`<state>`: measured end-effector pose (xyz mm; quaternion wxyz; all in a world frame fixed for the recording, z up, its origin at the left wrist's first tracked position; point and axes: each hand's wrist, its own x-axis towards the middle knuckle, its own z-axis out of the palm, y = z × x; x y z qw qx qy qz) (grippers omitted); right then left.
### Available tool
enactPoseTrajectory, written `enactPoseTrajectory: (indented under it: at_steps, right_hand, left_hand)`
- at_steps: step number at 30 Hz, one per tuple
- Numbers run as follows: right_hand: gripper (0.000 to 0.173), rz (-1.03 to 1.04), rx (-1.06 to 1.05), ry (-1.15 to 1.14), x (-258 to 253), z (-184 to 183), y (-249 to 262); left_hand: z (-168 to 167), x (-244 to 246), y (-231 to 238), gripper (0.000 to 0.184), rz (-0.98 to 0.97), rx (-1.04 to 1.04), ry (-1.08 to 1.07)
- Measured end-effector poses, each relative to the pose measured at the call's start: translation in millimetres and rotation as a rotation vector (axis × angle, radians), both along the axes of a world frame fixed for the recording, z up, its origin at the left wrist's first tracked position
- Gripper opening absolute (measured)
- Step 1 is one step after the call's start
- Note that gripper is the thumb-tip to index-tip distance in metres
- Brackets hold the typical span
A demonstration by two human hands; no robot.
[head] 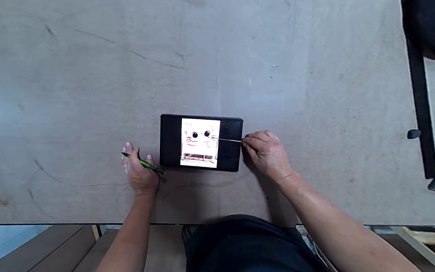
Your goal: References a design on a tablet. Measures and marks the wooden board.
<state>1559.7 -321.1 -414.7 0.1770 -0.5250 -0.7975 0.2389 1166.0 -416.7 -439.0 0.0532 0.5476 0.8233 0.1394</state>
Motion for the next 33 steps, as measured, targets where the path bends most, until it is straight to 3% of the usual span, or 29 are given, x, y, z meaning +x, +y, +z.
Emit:
enactPoseTrajectory:
  at_steps: [33]
  right_hand:
    - [0.025, 0.030, -0.030, -0.016, -0.3, 2.8, 3.5]
  left_hand:
    - [-0.4, 2.4, 0.7, 0.047, 0.019, 0.045, -0.004]
